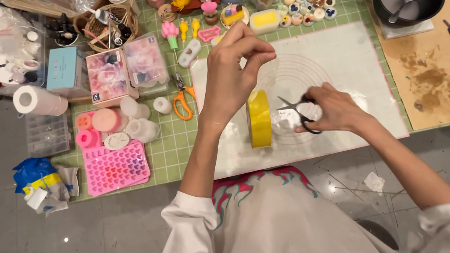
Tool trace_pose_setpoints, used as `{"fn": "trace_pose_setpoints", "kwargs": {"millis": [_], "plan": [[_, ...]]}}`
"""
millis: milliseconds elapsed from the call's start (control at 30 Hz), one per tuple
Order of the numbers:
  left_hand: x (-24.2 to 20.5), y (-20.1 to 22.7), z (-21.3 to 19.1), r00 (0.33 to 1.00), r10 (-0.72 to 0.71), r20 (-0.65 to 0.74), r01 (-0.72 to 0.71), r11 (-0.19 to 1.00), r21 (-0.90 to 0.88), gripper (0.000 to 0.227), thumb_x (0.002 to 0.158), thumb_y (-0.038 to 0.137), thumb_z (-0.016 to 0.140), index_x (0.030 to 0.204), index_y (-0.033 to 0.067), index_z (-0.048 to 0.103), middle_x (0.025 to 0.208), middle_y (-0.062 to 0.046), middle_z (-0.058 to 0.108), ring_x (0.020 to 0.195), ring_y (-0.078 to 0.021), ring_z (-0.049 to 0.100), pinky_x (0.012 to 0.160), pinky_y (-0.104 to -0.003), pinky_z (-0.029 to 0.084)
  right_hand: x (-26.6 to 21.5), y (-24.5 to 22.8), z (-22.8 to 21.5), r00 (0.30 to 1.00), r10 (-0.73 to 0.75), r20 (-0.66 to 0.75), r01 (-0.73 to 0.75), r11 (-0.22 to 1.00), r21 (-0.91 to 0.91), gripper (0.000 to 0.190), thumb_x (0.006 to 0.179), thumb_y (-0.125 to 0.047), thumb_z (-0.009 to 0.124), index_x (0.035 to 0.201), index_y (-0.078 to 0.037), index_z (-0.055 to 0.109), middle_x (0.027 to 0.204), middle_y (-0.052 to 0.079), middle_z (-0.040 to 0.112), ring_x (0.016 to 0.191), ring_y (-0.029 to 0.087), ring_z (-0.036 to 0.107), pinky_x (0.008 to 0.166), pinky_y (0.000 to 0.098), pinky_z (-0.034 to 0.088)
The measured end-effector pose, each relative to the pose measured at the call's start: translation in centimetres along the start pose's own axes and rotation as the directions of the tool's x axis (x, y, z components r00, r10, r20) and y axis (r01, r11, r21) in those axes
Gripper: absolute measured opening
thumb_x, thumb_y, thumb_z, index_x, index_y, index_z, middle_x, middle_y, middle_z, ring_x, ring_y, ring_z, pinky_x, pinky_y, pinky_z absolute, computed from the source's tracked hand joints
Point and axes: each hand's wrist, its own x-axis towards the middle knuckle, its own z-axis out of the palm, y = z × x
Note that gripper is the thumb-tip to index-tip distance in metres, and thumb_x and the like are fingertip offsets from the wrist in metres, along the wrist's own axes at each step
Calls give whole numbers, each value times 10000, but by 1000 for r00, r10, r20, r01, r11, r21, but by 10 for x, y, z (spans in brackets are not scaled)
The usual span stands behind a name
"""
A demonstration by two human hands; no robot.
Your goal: Taping a silicone mat to a workbench surface.
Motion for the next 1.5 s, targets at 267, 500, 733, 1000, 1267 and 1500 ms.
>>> {"fn": "trace_pose_setpoints", "kwargs": {"millis": [267,500,733,1000,1267,1500], "plan": [[-7,6,7,1000,13,-26,-12,1000,14,90,858,-17,796,923,1,736,852,-52,592,749,-146,645,683,-297,534,39,-20,4,986,-109,125,134,968,-214,737,578,-646,888,1021,-92,689,892,97,687,955,291,640,813,438,541],[-5,2,13,1000,-4,-23,4,1000,18,86,857,-11,798,912,0,733,854,-55,592,724,-142,634,663,-301,521,33,21,30,985,-156,80,165,979,-122,435,711,-421,873,908,-78,694,757,107,638,751,318,646,710,453,525],[-1,0,17,999,22,-31,-21,999,25,84,861,-14,789,916,4,728,860,-50,598,735,-142,643,670,-296,537,15,15,29,994,-89,-61,87,996,-35,452,727,-436,860,894,-61,669,795,96,639,769,306,647,708,448,530],[-4,5,17,999,15,-46,-14,1000,23,79,863,-32,771,913,-7,716,865,-62,581,759,-161,645,679,-299,538,43,105,108,984,180,-6,-180,978,-109,770,650,-618,874,1146,-74,646,1017,107,723,1032,277,646,840,425,560],[-7,4,9,998,-28,-55,30,999,21,75,867,-26,777,914,-3,725,859,-54,592,733,-137,648,680,-297,530,55,71,123,997,-68,-32,72,985,157,720,762,-296,831,1400,-98,562,1290,125,668,1200,318,619,985,449,500],[-11,-15,-8,974,56,-218,-69,996,-54,60,906,-38,774,939,-4,738,916,-43,628,877,-163,613,777,-297,502,82,-3,130,910,-228,-347,395,733,554,225,911,-151,802,1124,-81,776,1105,83,783,1124,230,696,1007,363,533]]}}
